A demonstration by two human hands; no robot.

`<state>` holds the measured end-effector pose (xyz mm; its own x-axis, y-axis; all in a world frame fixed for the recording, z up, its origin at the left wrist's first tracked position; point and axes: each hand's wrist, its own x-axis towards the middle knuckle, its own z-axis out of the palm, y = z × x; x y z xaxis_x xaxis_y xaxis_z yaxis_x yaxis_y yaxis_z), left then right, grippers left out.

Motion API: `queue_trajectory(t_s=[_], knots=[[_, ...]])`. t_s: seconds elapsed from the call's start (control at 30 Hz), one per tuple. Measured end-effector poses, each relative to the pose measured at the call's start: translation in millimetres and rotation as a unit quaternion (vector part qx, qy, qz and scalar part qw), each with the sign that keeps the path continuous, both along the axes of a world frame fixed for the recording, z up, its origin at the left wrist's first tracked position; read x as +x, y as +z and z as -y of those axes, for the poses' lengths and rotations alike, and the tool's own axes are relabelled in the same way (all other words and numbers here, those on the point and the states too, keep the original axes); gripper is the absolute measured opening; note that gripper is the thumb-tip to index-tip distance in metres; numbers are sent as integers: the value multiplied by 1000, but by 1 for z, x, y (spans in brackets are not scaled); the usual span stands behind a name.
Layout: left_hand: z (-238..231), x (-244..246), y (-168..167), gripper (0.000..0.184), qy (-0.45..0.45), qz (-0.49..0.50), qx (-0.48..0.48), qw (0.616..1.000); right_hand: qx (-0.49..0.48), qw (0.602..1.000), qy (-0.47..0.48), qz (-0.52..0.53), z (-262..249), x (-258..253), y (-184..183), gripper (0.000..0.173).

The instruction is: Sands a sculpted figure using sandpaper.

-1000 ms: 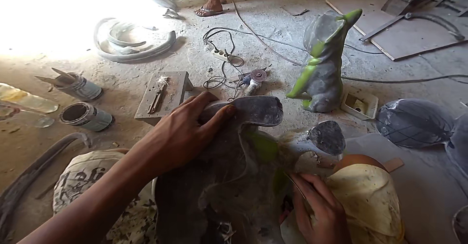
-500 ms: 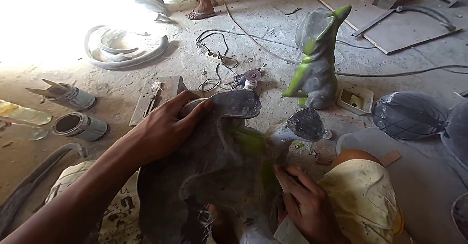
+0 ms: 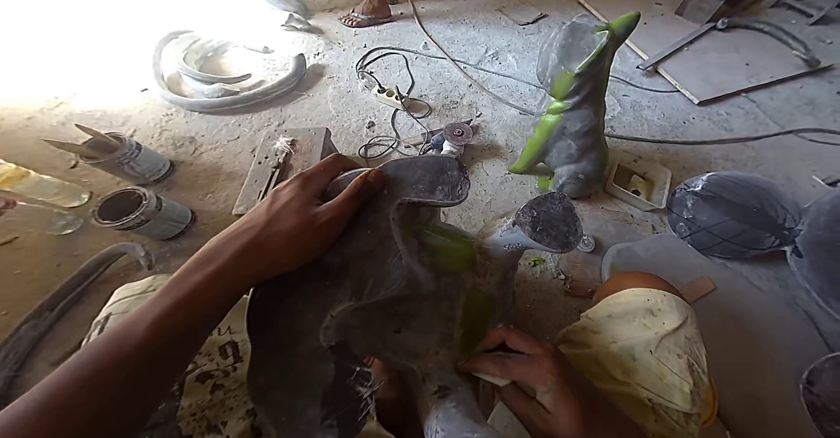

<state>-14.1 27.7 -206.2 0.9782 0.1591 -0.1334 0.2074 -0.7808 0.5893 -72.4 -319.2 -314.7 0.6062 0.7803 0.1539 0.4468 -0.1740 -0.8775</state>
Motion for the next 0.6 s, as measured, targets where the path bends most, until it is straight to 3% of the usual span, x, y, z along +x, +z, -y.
queue_trajectory(t_s=[0.1,0.23,0.3,0.47,0.6], knots=[[3,-1,1,56,-3,3,7,1000,61,996,-50,-43,6,9,5,30],[4,0,0,59,0,0,18,1000,19,951,-285,121,-10,14,5,31],[4,1,0,58,-3,0,20,1000,-32,918,-345,193,-23,14,-2,33],[4,0,0,56,-10,5,18,1000,-139,875,-361,292,-43,1,-13,31],[0,0,-2,57,0,5,14,1000,-205,889,-299,281,-30,-6,-16,36]])
